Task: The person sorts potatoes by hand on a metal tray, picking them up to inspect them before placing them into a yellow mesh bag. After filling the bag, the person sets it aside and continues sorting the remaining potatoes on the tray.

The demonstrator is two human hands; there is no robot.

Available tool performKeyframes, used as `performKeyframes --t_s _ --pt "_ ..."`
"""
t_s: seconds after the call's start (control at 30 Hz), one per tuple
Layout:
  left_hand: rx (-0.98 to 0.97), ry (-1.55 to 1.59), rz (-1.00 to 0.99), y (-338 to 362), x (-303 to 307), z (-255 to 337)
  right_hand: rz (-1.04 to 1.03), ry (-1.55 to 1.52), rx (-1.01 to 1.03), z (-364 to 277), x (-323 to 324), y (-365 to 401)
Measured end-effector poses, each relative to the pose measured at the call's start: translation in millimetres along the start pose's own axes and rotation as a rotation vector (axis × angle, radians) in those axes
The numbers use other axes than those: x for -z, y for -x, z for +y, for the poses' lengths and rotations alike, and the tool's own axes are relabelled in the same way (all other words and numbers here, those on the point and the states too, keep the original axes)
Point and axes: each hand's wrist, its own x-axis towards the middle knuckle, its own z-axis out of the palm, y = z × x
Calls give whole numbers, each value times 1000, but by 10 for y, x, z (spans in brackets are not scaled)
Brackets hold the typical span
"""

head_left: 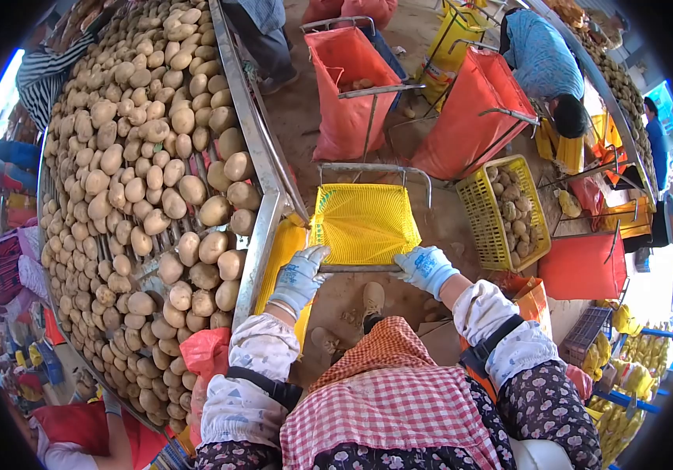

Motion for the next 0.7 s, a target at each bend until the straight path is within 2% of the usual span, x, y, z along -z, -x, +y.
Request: performKeyframes --t_s 0.1,0.2,0.23,0.27,0.3,0.37,0.4,0.43,0.5,0.53,0.57,0.6,0.63,0.67,0.7 --pt "97 119 -13 -17 -128 16 30 -22 -57 -1 -114 33" --pt "98 157 -9 -51 -132 46 228 -82 -12 -8 -219 128" --pt "35 143 25 -23 -105 86 230 -74 5 28 -283 169" --pt "-25 125 55 23 -89 126 388 -72 68 25 -313 210" --pt "-6 115 67 62 -126 141 547 -73 138 30 -344 238" --pt "-141 -15 156 163 -192 154 585 -112 222 79 -385 226" --pt "-149 -80 150 215 -148 233 606 -146 279 60 -325 238" --pt "-146 -150 146 262 -78 342 645 -109 294 26 -242 299" --pt "16 -102 107 428 98 571 626 -177 296 -78 59 378" --pt "42 -98 140 560 237 653 734 -201 382 -81 146 369" --pt "49 -82 166 670 352 769 934 -139 376 -40 131 343" --pt "76 108 272 772 487 874 736 -229 276 -109 244 316" --pt "25 187 367 870 686 968 565 -296 117 -152 416 363" --pt "142 249 282 1043 702 996 646 -257 84 -109 350 266" --pt "55 -47 340 1179 815 981 681 -208 62 -191 522 300"
